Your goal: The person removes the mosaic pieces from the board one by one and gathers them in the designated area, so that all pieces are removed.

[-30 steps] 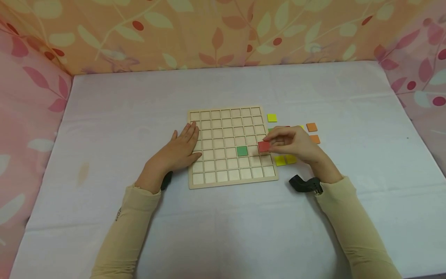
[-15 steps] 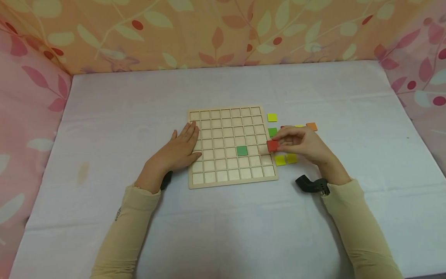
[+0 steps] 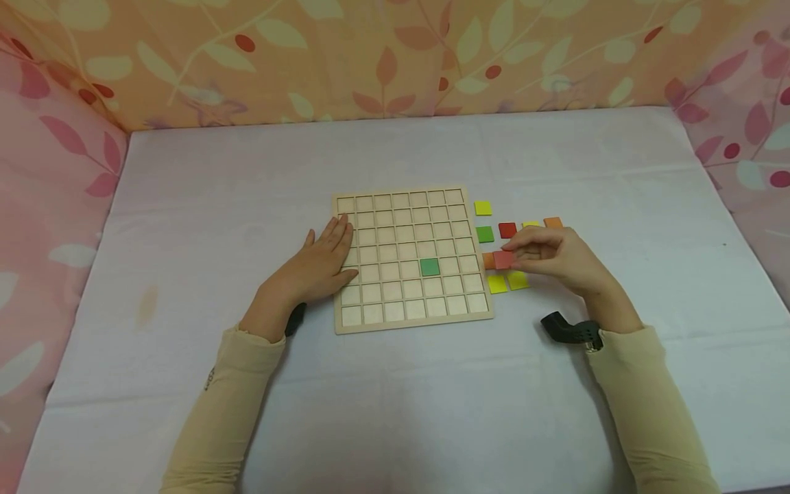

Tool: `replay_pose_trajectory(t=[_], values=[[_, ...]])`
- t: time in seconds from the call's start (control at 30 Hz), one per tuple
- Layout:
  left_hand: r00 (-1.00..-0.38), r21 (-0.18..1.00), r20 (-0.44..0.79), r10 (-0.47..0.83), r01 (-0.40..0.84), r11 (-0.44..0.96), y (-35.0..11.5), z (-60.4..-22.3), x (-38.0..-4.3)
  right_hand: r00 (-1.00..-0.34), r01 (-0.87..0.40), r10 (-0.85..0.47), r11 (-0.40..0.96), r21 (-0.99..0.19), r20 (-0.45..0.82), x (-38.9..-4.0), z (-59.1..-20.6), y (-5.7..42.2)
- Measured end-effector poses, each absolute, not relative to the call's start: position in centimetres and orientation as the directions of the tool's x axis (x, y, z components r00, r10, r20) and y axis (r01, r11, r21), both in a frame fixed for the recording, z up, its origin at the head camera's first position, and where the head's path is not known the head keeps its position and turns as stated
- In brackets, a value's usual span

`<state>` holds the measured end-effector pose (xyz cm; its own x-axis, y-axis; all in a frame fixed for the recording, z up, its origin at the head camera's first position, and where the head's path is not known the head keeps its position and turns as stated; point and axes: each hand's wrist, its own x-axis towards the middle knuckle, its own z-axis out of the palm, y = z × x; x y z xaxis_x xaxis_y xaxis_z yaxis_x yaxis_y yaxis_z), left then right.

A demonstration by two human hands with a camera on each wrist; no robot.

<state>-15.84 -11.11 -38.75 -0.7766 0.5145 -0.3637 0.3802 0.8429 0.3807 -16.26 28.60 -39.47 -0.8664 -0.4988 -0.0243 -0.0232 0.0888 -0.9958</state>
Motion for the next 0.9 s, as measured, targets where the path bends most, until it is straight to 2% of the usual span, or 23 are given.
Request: replay_pose_trajectory(t=[0.3,0.6,0.9], values=[[-0.775,0.378,-0.369,0.513,0.379,0.845,-11.1,-38.7,-15.9,-0.890,-0.023,-0.450,0.209,-0.978,-0.075,-15.8,-39.4,30.0],[-0.773,0.379,-0.377,0.511,0.374,0.846,-11.1,-38.7,-15.9,-0.891,0.000,-0.445,0.199,-0.980,-0.090,-15.3,-39.4,31.3],[-0.769,0.377,-0.381,0.513,0.377,0.846,-11.1,-38.7,-16.0,-0.911,0.012,-0.378,0.377,-0.926,-0.166,-14.9,-39.5,33.0]])
